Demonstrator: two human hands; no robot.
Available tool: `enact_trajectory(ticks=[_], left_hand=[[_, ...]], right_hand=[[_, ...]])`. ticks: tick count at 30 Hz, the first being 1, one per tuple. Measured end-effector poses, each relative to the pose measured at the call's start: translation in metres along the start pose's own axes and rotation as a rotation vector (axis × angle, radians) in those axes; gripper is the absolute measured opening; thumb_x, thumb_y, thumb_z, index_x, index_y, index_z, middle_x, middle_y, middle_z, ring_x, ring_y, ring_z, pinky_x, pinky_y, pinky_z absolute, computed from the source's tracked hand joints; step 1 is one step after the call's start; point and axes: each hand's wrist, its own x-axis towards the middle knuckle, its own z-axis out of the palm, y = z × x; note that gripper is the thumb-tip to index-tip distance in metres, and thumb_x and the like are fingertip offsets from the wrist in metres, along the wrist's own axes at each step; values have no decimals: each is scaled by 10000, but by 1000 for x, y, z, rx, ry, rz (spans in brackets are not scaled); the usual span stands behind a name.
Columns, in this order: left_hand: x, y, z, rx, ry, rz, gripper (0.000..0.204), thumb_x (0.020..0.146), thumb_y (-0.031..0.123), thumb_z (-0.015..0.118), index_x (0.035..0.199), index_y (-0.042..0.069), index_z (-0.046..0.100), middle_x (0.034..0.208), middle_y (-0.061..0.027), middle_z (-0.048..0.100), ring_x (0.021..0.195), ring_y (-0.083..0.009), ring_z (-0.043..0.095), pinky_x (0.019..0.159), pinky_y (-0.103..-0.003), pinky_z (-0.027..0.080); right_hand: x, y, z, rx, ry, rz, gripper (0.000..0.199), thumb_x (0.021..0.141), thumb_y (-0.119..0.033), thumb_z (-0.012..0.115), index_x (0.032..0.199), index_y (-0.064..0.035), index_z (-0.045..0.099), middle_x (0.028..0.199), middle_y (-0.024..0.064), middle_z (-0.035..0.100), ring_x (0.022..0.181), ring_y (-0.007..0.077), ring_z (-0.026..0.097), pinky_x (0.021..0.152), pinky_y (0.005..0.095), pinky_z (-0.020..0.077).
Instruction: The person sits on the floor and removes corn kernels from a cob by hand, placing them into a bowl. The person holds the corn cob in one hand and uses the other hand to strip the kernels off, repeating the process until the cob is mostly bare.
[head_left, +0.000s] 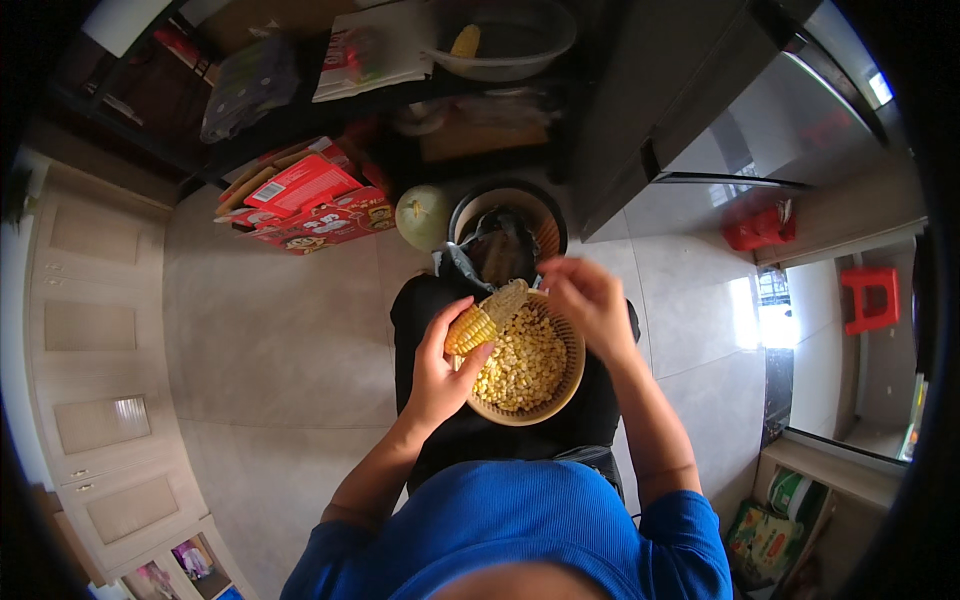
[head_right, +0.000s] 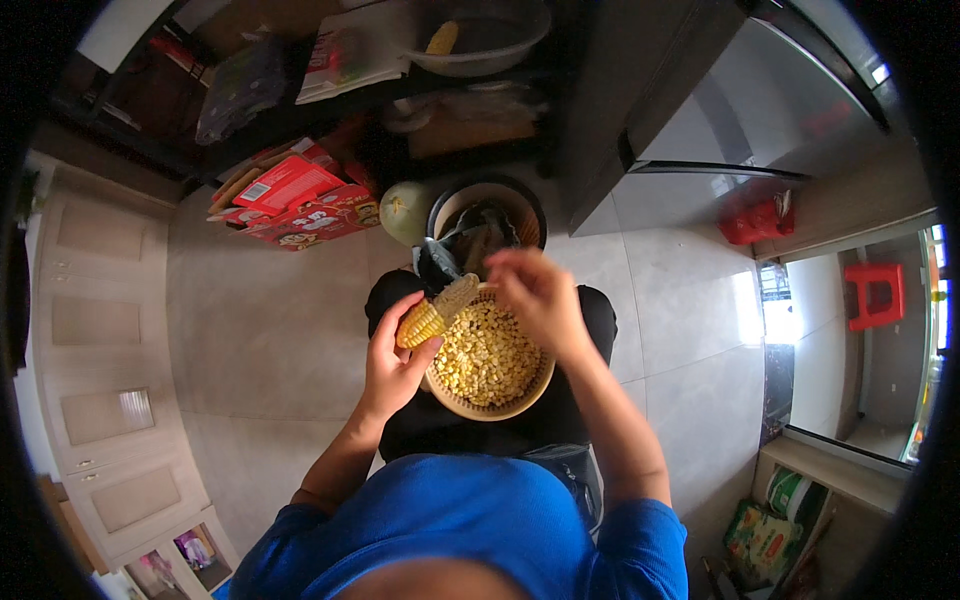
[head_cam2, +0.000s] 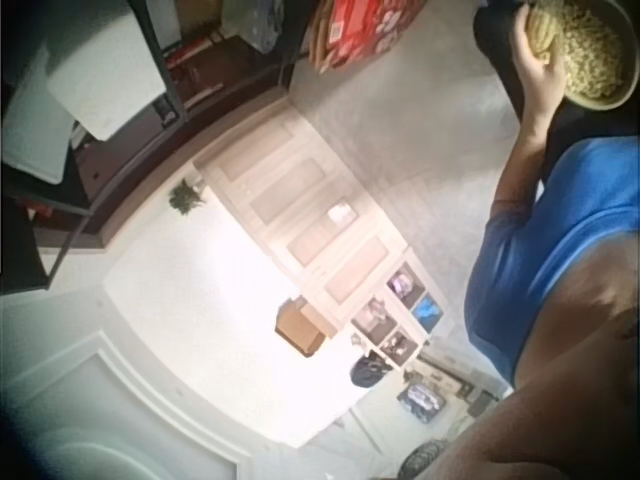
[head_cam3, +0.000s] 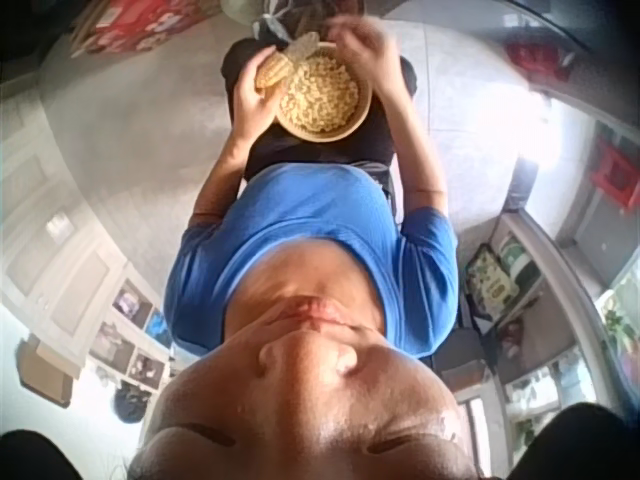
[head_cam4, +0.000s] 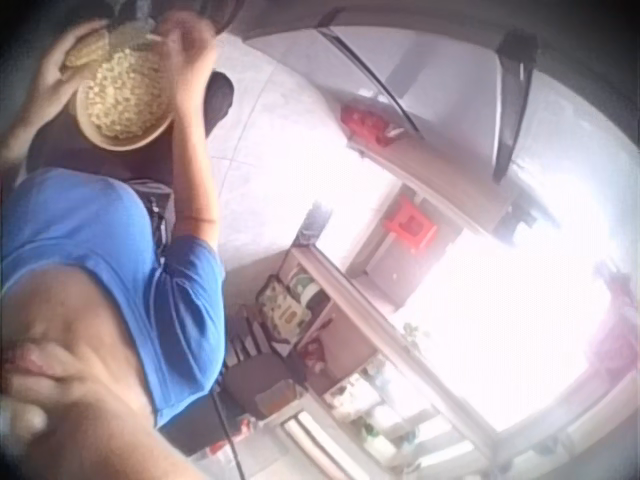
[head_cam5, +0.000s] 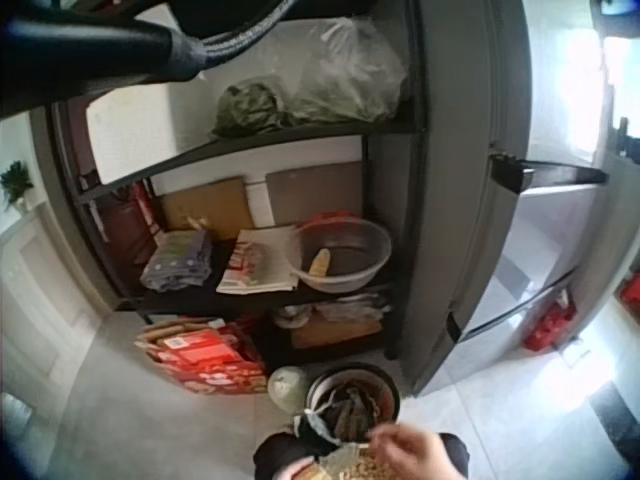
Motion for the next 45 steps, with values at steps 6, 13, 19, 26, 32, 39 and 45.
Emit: enact_trajectory(ticks=[6,13,19,26,32,39,45], left_hand=[[6,-1,26,59,-83,-13,488,744,-32,665,1178,-7,443,1140,-134,533,1062,-206,537,899,-302,444],[-17,-22,44,4,-237,-78,527,757,-62,644,1206,7,376,1136,-123,494,1084,-176,492,928,-302,421],[-28,-25,56,76,-168,-70,525,755,-32,640,1211,-3,381,1140,-153,488,1091,-236,501,940,-326,411],[-26,-16,54,133,-163,-23,528,757,-72,619,1211,-10,356,1152,-160,482,1085,-221,505,933,-319,417],[-35,-8,63,364,-59,111,514,755,-74,623,1199,-18,369,1134,-174,504,1065,-234,533,902,-326,444],[-24,0,56,327,-119,132,516,734,-90,635,1185,-22,395,1121,-170,524,1053,-243,549,894,-332,455],[-23,3,53,284,-123,114,520,740,-70,639,1196,-18,395,1118,-191,523,1056,-285,552,893,-337,450]], right_hand=[[-47,2,23,-407,15,-168,254,833,-92,641,1069,-6,603,755,110,637,609,129,607,578,257,487],[-71,23,7,-467,25,-180,153,831,-59,612,977,-16,636,793,149,637,696,265,628,639,324,497],[-75,43,2,-494,64,-284,137,840,-38,588,963,12,622,816,151,636,724,283,628,652,329,496],[-72,35,2,-350,26,-205,122,853,-63,595,942,4,643,797,133,632,696,214,620,634,284,483],[-70,38,10,-339,86,-228,121,846,-57,602,944,-5,649,796,125,632,704,225,622,646,292,485],[-71,16,1,-459,2,-314,145,819,-41,614,957,-10,645,806,130,632,721,263,625,651,307,499],[-72,4,1,-570,-24,-382,151,804,-50,621,951,-23,643,795,138,623,722,297,617,649,346,507]])
